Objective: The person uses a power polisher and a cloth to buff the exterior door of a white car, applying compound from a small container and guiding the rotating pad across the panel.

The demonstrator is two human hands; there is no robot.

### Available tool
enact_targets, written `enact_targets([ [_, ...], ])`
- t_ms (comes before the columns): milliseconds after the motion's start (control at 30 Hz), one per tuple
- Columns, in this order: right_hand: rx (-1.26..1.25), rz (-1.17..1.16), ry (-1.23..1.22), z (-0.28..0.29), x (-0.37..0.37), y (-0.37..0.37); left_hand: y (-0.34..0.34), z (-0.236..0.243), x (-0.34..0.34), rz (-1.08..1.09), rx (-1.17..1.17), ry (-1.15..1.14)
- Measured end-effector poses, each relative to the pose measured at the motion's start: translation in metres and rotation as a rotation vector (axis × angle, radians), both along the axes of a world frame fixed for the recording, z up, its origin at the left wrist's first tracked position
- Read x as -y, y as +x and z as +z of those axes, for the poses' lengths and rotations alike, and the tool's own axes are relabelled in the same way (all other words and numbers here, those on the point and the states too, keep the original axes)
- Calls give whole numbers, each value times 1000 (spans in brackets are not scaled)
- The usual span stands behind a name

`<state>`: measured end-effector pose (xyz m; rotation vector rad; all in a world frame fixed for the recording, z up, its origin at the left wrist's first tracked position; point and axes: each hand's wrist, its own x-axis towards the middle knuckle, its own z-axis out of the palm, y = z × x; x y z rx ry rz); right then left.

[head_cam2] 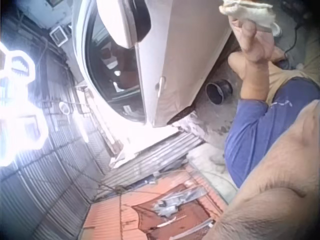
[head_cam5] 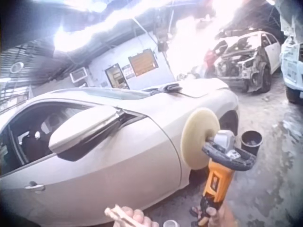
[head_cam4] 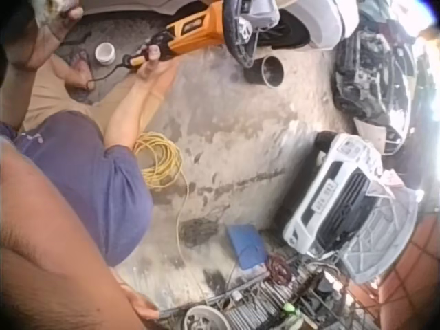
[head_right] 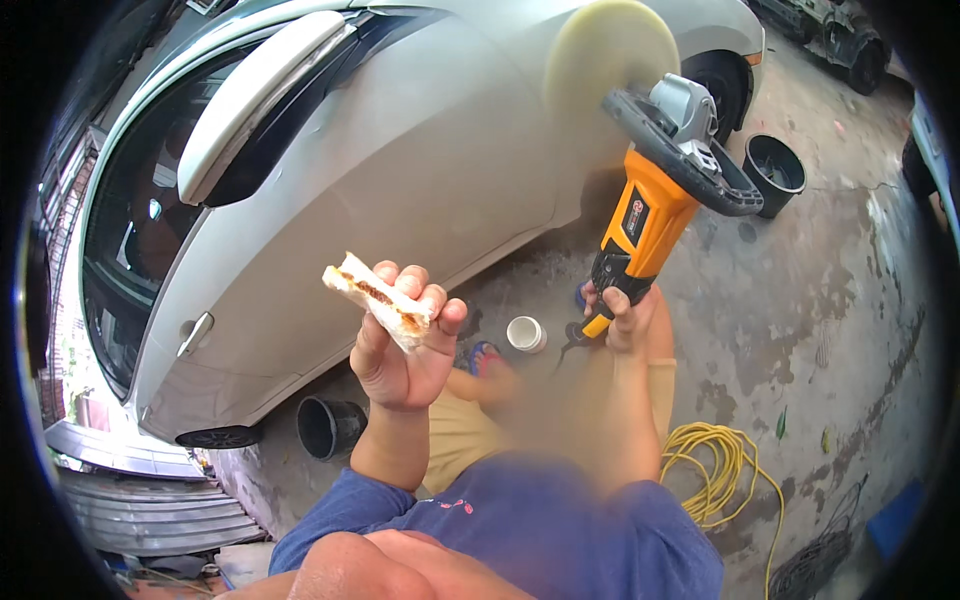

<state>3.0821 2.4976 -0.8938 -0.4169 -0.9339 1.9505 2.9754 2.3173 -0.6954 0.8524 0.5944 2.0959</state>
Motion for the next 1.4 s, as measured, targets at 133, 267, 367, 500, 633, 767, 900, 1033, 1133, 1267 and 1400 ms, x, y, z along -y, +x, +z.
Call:
enact_targets([
  [133,-24,56,-16,-8,-4,0,3,-8,-3,-117,137,17],
  [267,-101,71,-43,-13,-6,0,15,-4,-3,-154,210,11],
  [367,-66,60,-45,-9,-6,-1,32,10,1,-283,274,28],
  [500,-78,59,-31,-2,-6,-4,50,29,8,-479,227,67],
  [633,-40,32,-63,-3,-3,-3,56,23,5,-494,209,166],
  [767,-44,34,-24,-6,-3,1,53,12,-1,-395,280,195],
  [900,-25,80,-22,-4,-6,1,42,9,-8,-4,-7,-301],
  [1033,-45,67,-38,2,-2,0,37,8,-10,25,-549,-249],
  [1133,-24,56,-46,6,4,-4,37,17,0,71,-645,-158],
  [1267,-47,63,-35,6,7,-8,46,32,8,-5,-644,108],
  [1400,-52,54,-39,3,7,-9,48,37,7,-54,-505,216],
])
